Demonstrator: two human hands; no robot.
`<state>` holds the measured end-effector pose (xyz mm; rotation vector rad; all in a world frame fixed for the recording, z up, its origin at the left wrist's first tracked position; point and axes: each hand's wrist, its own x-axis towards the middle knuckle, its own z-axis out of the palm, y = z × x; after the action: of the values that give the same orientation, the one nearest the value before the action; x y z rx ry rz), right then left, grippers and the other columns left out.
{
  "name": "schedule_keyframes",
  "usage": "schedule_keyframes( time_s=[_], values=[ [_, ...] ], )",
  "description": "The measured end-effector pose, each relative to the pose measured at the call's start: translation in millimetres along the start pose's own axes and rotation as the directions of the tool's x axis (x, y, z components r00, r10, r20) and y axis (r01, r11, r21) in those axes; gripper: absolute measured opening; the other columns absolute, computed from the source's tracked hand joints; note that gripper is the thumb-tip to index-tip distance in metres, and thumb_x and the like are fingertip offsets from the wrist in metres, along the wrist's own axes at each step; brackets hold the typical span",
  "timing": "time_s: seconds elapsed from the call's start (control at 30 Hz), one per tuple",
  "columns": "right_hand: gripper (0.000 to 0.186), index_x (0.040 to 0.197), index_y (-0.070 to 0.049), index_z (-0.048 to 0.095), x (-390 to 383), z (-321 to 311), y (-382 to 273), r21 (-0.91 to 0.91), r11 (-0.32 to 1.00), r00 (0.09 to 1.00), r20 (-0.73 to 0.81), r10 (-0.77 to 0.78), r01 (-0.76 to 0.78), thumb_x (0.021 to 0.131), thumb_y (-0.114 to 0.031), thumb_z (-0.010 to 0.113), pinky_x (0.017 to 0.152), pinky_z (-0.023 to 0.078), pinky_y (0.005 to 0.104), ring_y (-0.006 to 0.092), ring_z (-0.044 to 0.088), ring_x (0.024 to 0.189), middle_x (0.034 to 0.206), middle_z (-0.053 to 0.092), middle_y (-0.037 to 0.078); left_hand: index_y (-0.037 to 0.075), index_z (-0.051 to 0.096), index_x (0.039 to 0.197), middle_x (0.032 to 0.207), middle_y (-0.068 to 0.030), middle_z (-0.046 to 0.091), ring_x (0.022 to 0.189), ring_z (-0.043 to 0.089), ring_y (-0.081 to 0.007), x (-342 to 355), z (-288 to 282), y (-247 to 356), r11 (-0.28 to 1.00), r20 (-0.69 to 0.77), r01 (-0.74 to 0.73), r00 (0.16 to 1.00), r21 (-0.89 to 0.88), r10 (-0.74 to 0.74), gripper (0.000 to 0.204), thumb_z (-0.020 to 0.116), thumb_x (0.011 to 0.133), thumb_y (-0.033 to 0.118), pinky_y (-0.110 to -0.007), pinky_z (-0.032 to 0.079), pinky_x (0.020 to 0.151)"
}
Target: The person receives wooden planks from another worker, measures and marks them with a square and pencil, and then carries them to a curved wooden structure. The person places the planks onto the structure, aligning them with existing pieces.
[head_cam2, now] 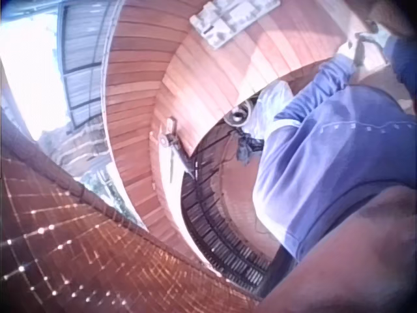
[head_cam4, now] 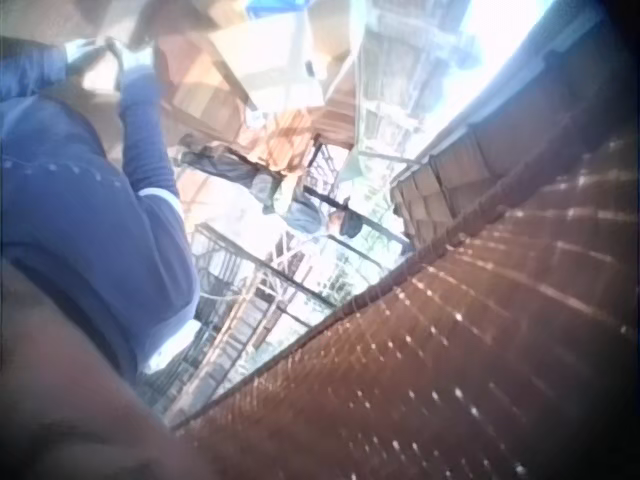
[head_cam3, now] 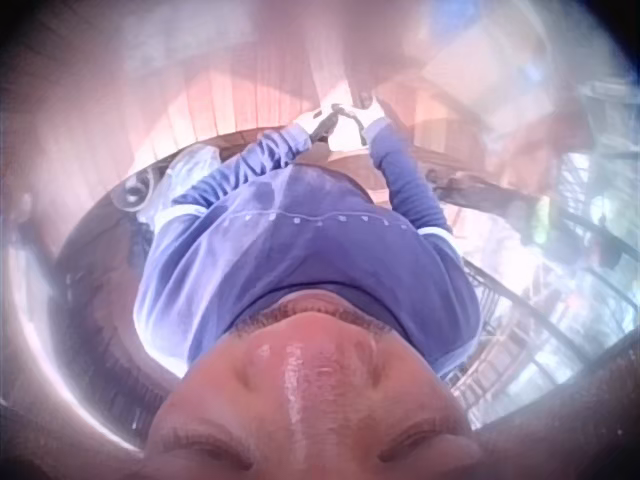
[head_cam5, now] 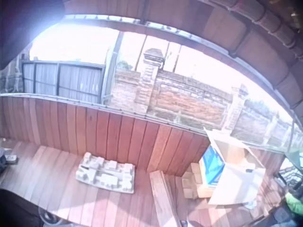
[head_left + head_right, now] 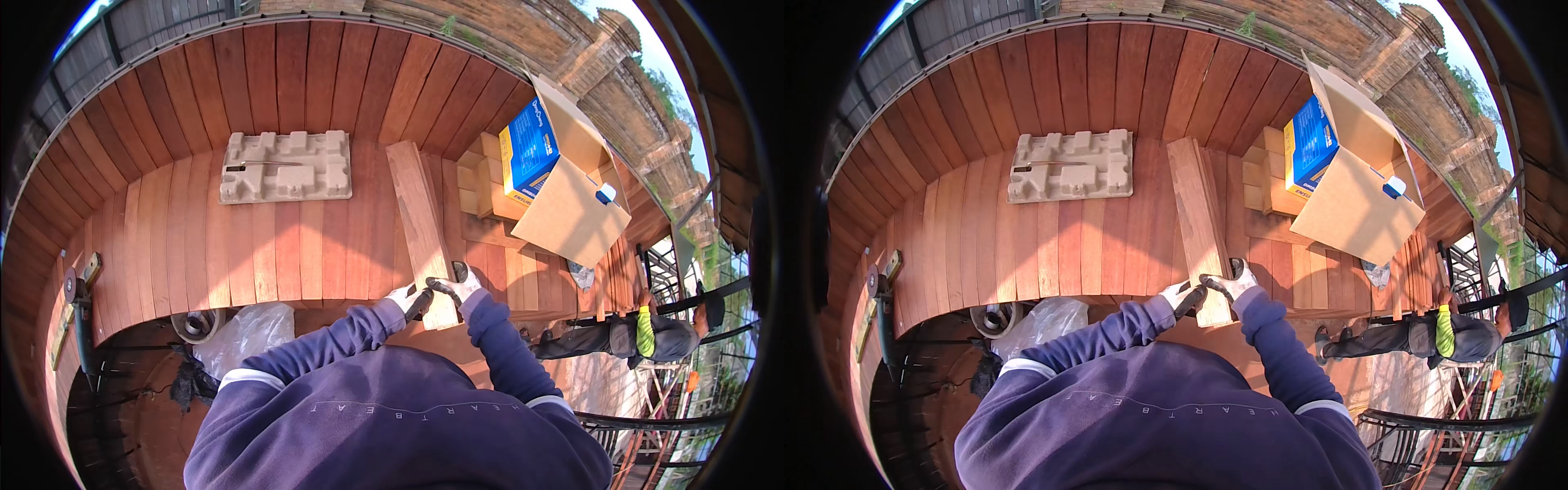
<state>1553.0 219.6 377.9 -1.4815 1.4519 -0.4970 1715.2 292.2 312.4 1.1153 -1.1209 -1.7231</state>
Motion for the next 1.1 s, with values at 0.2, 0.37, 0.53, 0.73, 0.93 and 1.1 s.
schedule_keyframes(
  time_s=[0.2, 0.37, 0.53, 0.73, 0.93, 1.1],
  values=[
    [0.108, 0.141, 0.002, 0.030, -20, -41, -21, -0.878, 0.456, 0.976, 0.047, -0.215, 0.143, 0.063, -0.057, 0.075, 0.106, 0.033, 0.0427, 0.0341, 0.040, 0.127, 0.135, 0.045, 0.022, 0.010, 0.060, 0.113, 0.096, -0.0098, 0.063, 0.073, 0.065, -0.0170, 39, 37, -20, 0.942, 0.326, 0.314, 0.883, 0.121, -0.336, 0.055, 0.059, 0.084, 0.057, -0.030, 0.055, 0.056],
    [0.109, 0.143, -0.001, 0.028, -30, -10, -51, -0.977, 0.213, 1.000, -0.024, 0.006, -0.025, 0.065, -0.068, 0.066, 0.108, 0.028, 0.0463, 0.0361, 0.035, 0.129, 0.137, 0.042, 0.018, 0.004, 0.057, 0.120, 0.100, -0.0103, 0.065, 0.079, 0.066, -0.0196, -29, -10, -19, 0.934, 0.288, 0.344, 0.908, -0.094, -0.305, 0.044, 0.061, 0.090, 0.035, -0.032, 0.056, 0.069],
    [0.116, 0.145, 0.000, 0.019, -2, -9, -11, -0.898, 0.429, 0.973, -0.008, -0.232, 0.095, 0.063, -0.062, 0.072, 0.107, 0.032, 0.0451, 0.0383, 0.037, 0.129, 0.134, 0.045, 0.023, 0.004, 0.055, 0.124, 0.107, -0.0116, 0.065, 0.085, 0.066, -0.0194, -75, -44, -69, 0.848, 0.190, 0.326, 0.944, -0.417, -0.269, 0.039, 0.054, 0.095, 0.029, -0.030, 0.055, 0.073],
    [0.116, 0.146, 0.001, 0.013, 10, -9, -12, -0.771, 0.631, 0.993, 0.017, -0.120, 0.089, 0.063, -0.051, 0.077, 0.104, 0.038, 0.0386, 0.0352, 0.045, 0.125, 0.138, 0.040, 0.026, 0.005, 0.057, 0.122, 0.101, -0.0114, 0.067, 0.080, 0.067, -0.0199, -97, -39, -95, 0.843, -0.149, 0.183, 0.944, -0.505, -0.295, 0.037, 0.053, 0.096, 0.031, -0.031, 0.056, 0.067],
    [0.115, 0.146, 0.001, 0.015, 16, -21, -13, -0.773, 0.629, 0.996, 0.056, -0.063, 0.083, 0.065, -0.057, 0.074, 0.105, 0.037, 0.0383, 0.0353, 0.044, 0.126, 0.138, 0.042, 0.026, 0.006, 0.054, 0.126, 0.107, -0.0124, 0.064, 0.086, 0.066, -0.0235, -117, 2, -114, 0.810, -0.341, -0.015, 0.912, -0.587, -0.230, 0.041, 0.055, 0.094, 0.032, -0.035, 0.055, 0.073],
    [0.118, 0.142, 0.010, 0.019, 31, -20, -5, -0.754, 0.622, 0.975, 0.119, -0.188, 0.212, 0.064, -0.060, 0.074, 0.103, 0.039, 0.0372, 0.0352, 0.046, 0.125, 0.135, 0.044, 0.029, 0.006, 0.051, 0.128, 0.110, -0.0130, 0.063, 0.089, 0.065, -0.0278, -145, 41, -174, 0.590, -0.427, -0.230, 0.877, -0.774, -0.219, 0.044, 0.056, 0.093, 0.032, -0.041, 0.053, 0.076]
  ],
)
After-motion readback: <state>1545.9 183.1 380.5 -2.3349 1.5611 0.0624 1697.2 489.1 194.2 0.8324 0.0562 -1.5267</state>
